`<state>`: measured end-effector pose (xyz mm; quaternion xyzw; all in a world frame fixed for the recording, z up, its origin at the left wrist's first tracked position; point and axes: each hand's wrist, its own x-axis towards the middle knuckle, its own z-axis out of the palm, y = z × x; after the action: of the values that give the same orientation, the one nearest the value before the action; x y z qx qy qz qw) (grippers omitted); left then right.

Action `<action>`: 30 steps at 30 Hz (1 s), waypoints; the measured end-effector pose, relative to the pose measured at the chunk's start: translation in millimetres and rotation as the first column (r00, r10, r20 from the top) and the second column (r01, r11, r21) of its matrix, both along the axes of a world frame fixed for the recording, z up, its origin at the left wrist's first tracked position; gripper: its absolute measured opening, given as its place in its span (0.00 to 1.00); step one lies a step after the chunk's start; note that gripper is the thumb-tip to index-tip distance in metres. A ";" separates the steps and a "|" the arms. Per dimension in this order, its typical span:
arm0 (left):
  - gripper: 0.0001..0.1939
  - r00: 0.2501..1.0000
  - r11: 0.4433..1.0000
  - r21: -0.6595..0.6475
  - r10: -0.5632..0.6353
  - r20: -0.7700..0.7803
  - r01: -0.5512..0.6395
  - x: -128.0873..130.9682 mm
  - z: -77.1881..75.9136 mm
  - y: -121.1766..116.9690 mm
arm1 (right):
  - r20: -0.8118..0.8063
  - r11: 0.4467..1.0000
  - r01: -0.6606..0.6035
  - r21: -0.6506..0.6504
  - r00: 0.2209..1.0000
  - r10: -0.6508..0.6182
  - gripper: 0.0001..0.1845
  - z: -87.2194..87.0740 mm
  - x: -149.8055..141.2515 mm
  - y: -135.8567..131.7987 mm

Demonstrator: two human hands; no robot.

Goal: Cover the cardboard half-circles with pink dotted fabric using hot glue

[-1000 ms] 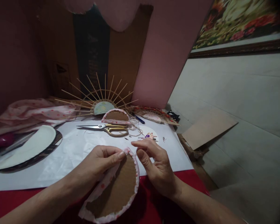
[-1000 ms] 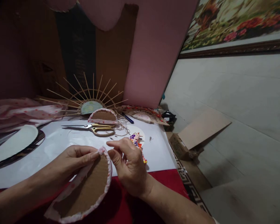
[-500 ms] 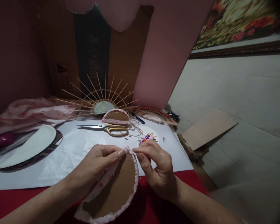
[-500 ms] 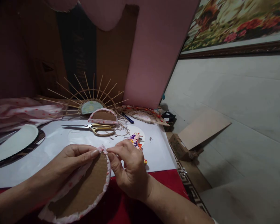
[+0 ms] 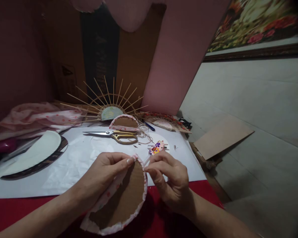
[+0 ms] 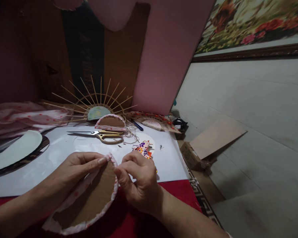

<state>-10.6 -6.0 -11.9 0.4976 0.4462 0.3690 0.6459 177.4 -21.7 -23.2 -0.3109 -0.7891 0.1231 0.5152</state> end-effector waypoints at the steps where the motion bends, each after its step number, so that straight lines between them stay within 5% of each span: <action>1: 0.15 1.000 1.000 0.004 0.013 -0.001 -0.013 -0.2 -0.3 0.2 | -0.026 0.998 0.033 -0.045 0.999 -0.034 0.07 0.1 -1.3 -0.6; 3: 0.15 0.999 0.999 0.000 0.034 0.012 -0.034 -0.2 -0.2 0.6 | -0.043 0.971 0.065 -0.232 0.996 -0.077 0.07 -1.0 -5.1 -0.3; 6: 0.14 0.998 0.999 -0.001 0.046 0.045 -0.046 0.2 0.2 1.5 | -0.083 0.833 -0.042 -0.552 0.997 -0.005 0.13 -5.8 -11.1 3.9; 11: 0.17 0.982 0.994 -0.099 -0.033 0.184 0.052 -0.9 -1.6 4.4 | -0.311 0.691 -0.244 -0.680 0.950 0.029 0.16 -9.8 -13.2 10.1; 15: 0.21 0.963 0.985 -0.122 -0.086 0.255 0.120 -2.4 -0.7 5.2 | -0.344 0.663 -0.269 -0.699 0.939 0.018 0.16 -9.4 -11.0 11.2; 20: 0.17 0.989 0.993 -0.114 -0.003 0.150 0.020 -2.1 0.7 6.4 | -0.330 0.662 -0.261 -0.702 0.944 0.022 0.17 -11.9 -10.3 11.0; 30: 0.16 0.987 0.965 0.251 0.107 -0.121 -0.074 7.0 -4.2 4.9 | -0.327 0.652 -0.240 -0.719 0.945 -0.012 0.18 -11.1 -12.4 7.9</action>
<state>-3.6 -1.1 -16.0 0.5761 0.4616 0.4165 0.5305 165.1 -13.7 -34.3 -0.4217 -0.5973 0.5159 0.4463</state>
